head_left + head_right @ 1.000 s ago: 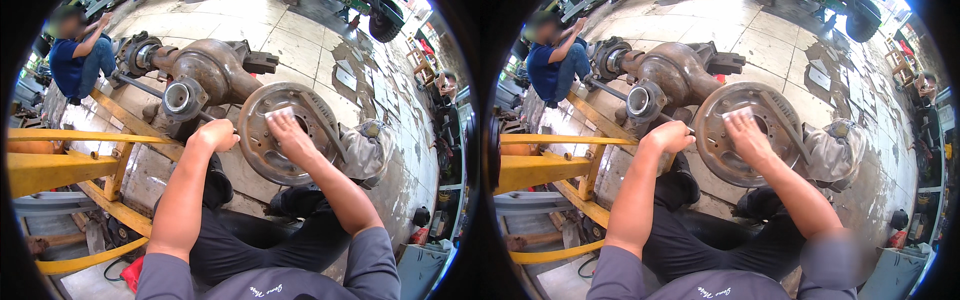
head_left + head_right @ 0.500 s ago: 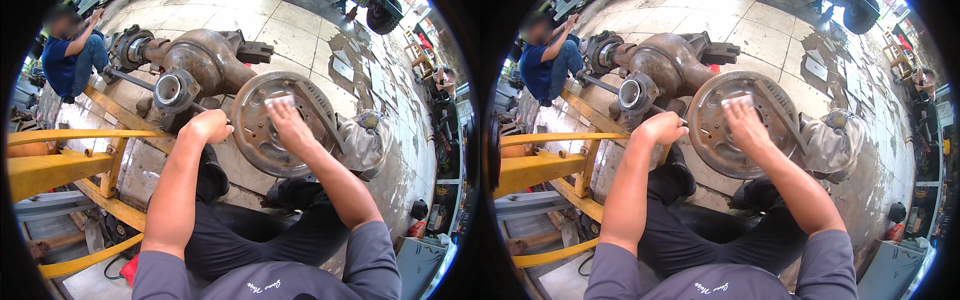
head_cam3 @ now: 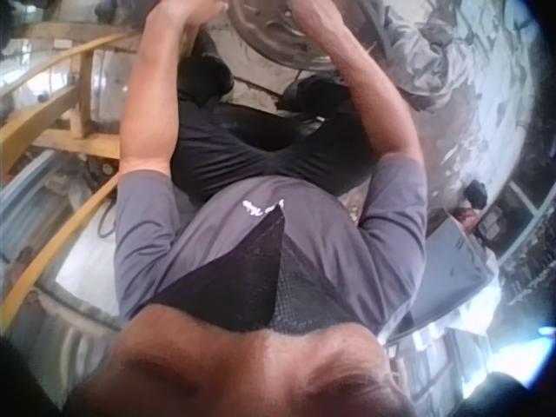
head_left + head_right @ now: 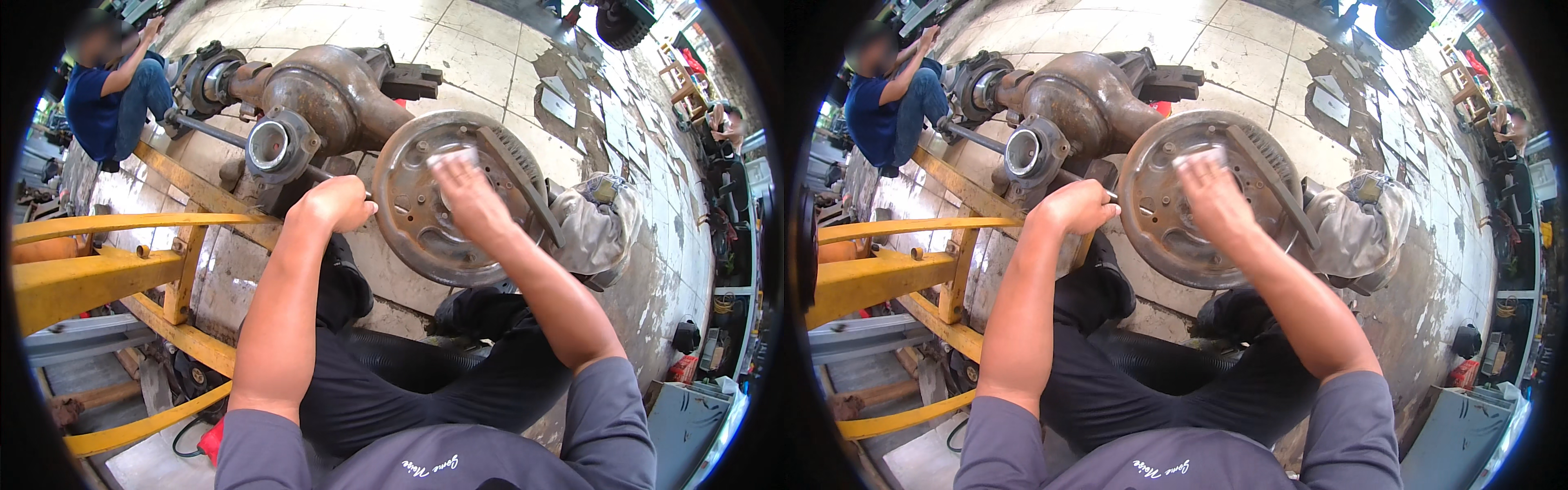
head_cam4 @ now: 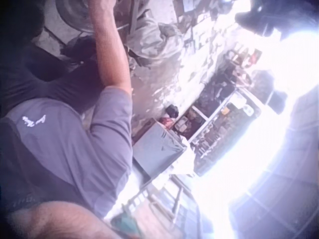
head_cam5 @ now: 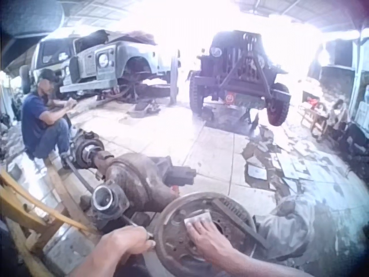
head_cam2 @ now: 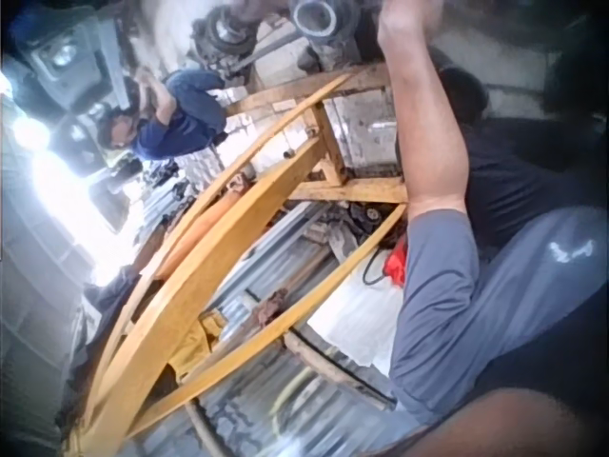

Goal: The person scrubs a metal brake drum attached to a vehicle axle assembly using a sanding pad. The person rotates the drum and scrubs different sections of the surface.

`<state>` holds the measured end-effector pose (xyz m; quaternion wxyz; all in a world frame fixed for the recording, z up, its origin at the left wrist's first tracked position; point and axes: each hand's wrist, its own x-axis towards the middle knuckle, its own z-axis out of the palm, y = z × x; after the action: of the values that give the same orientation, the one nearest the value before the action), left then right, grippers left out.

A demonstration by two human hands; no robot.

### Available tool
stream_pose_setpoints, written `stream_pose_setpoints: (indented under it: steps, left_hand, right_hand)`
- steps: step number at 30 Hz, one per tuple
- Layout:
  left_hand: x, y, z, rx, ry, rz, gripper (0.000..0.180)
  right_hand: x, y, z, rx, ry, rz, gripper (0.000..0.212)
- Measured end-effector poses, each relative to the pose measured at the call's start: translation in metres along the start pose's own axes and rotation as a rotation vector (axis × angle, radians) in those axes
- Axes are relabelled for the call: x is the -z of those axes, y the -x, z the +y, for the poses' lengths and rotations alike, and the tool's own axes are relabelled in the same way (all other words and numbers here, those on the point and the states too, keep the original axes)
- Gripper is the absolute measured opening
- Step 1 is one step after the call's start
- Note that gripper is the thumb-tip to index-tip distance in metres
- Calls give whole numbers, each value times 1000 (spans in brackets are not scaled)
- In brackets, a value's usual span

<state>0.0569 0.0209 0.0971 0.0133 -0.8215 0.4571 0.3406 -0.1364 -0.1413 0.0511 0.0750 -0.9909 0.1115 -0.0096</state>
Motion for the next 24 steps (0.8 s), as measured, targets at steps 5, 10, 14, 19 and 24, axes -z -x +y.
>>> stream_pose_setpoints:
  steps: [5, 10, 14, 19, 24]
  left_hand:
    - [11, 7, 11, 36, 9, -67, 39]
    - [7, 5, 2, -7, 30, -8, 38]
    - [1, 2, 3, 5, 35, -3, 37]
    - [2, 5, 0, -23, 42, -4, 37]
    - [1, 1, 0, -25, 25, 13, 38]
  right_hand:
    - [-2, -10, 22, -76, -32, 70, 60]
    - [-10, -2, -7, 119, -113, -76, 58]
    - [-4, -7, 15, -118, -17, 87, 58]
    - [-6, -7, 2, 134, -89, -9, 59]
    - [-11, -5, -1, 60, -88, 42, 61]
